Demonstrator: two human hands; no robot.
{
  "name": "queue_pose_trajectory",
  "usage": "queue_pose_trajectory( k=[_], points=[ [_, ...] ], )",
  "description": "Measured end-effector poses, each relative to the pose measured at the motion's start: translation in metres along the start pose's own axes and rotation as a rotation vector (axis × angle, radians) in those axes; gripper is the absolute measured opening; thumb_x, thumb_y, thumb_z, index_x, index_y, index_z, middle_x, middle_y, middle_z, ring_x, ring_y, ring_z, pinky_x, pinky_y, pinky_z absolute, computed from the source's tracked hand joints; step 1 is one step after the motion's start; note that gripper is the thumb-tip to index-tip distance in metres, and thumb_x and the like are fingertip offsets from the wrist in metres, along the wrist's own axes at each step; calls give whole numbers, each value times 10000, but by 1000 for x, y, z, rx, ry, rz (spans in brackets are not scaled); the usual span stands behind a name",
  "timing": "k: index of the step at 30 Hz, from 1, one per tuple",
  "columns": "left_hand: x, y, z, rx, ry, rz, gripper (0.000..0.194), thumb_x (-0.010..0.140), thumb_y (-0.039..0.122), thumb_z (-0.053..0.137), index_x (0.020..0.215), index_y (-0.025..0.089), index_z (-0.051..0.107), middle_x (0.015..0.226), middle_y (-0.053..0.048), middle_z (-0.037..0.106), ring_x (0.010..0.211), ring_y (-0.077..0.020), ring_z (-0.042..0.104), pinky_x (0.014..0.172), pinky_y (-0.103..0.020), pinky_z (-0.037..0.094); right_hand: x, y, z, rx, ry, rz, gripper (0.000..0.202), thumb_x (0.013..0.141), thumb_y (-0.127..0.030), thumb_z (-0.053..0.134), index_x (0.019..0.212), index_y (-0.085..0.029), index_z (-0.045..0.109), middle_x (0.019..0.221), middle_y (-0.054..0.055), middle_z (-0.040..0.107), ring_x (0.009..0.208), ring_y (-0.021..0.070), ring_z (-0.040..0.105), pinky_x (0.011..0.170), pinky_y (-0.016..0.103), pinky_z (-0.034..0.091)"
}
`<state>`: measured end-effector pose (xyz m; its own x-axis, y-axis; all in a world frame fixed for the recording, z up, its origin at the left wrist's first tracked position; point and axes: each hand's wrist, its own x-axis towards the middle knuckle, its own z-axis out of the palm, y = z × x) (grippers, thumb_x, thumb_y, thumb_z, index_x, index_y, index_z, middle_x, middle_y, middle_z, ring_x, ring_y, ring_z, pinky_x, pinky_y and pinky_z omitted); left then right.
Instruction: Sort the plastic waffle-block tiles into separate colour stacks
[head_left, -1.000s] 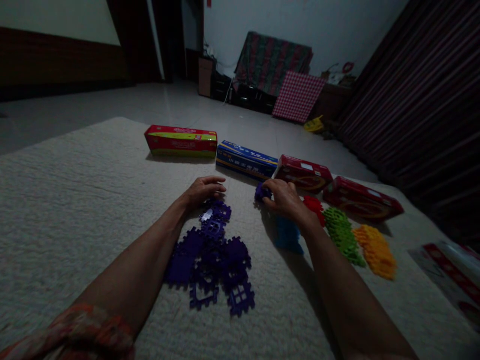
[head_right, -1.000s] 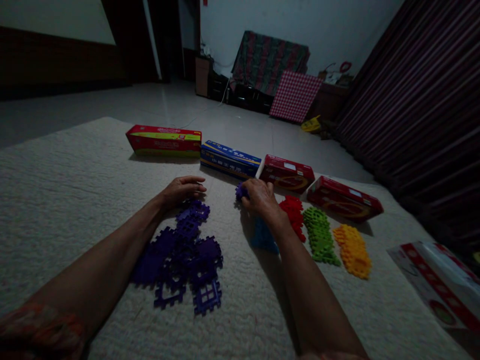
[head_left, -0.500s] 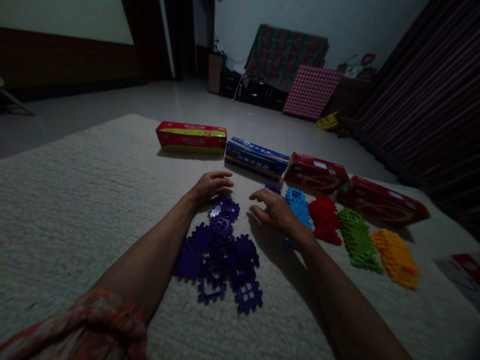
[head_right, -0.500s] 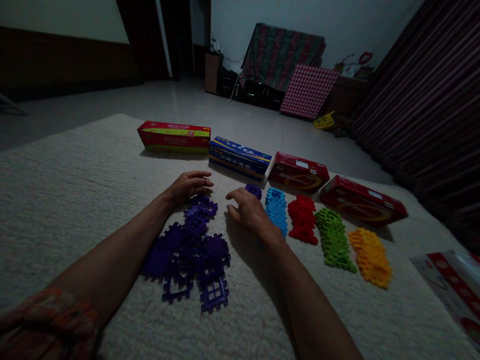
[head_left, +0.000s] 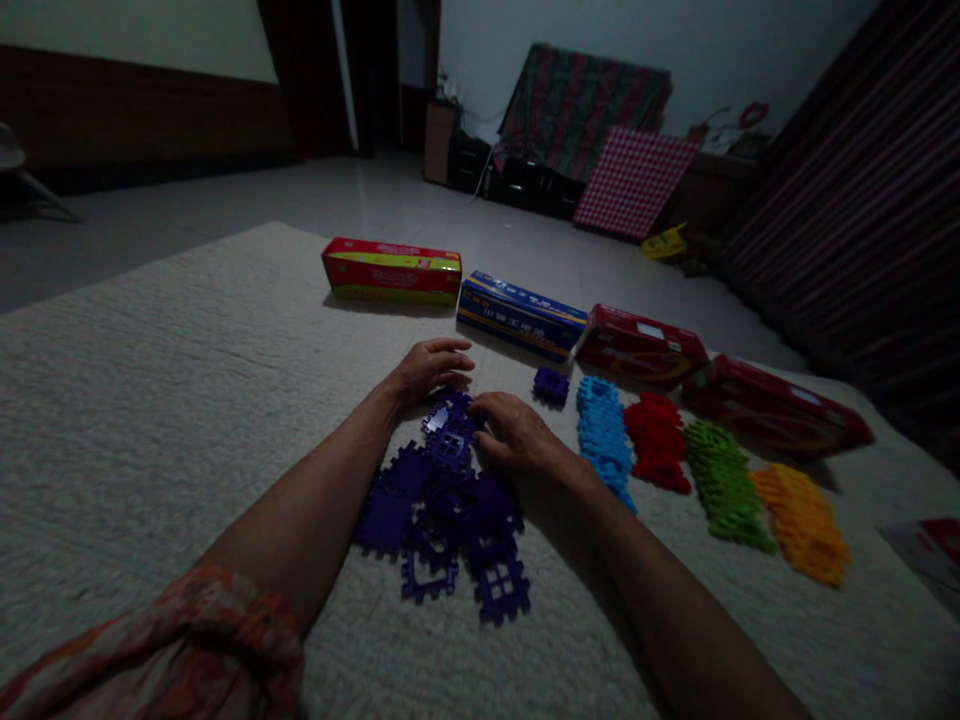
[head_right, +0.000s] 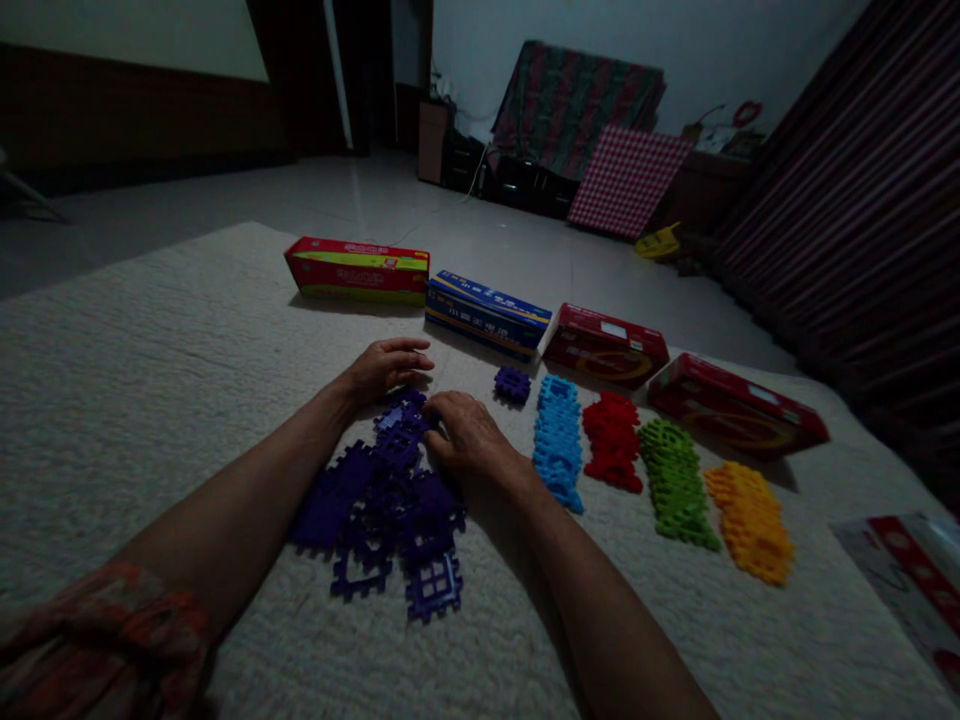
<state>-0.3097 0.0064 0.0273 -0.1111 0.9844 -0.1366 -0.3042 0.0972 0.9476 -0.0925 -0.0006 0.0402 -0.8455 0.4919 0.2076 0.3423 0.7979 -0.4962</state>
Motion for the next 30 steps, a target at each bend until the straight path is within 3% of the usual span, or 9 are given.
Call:
queue_pose_trajectory(
  k=[6,13,17,22,30],
  points=[
    [0,0,1,-7,0,8,372,667,147,754,1036,127,710,841,-109,740,775,-189,696,807,-359,553,-6,5,-7,-9,28,67,290,826,-137,633,1113,-177,631,1130,102,674,1029,217,617,935,375,484],
    [0,-2,-1,8,-8,19,397,642,186,800,1026,137,713,848,-107,749,767,-194,698,766,-347,562,-13,4,-29,6,-24,83,361,805,-98,647,1153,-194,649,1181,96,691,1085,219,645,974,388,491],
    [1,-2,-2,7,-3,22,384,647,196,798,1018,139,720,851,-111,749,773,-195,697,769,-349,560,-13,15,-45,-58,120,123,351,805,-143,641,1151,-199,657,1193,102,698,1113,244,645,986,416,490],
    [2,-2,-2,10,6,1,365,659,180,787,1016,137,724,868,-123,747,771,-196,697,775,-360,557,-17,44,-58,-298,363,251,299,808,-163,613,1101,-189,664,1196,137,696,1140,306,614,1001,481,447],
    [1,-3,-2,-2,-2,10,351,681,161,759,1029,126,724,869,-134,740,768,-202,692,785,-379,556,-25,61,-55,-425,348,391,277,831,-165,587,1097,-198,659,1221,139,686,1176,323,584,993,504,391]
  ],
)
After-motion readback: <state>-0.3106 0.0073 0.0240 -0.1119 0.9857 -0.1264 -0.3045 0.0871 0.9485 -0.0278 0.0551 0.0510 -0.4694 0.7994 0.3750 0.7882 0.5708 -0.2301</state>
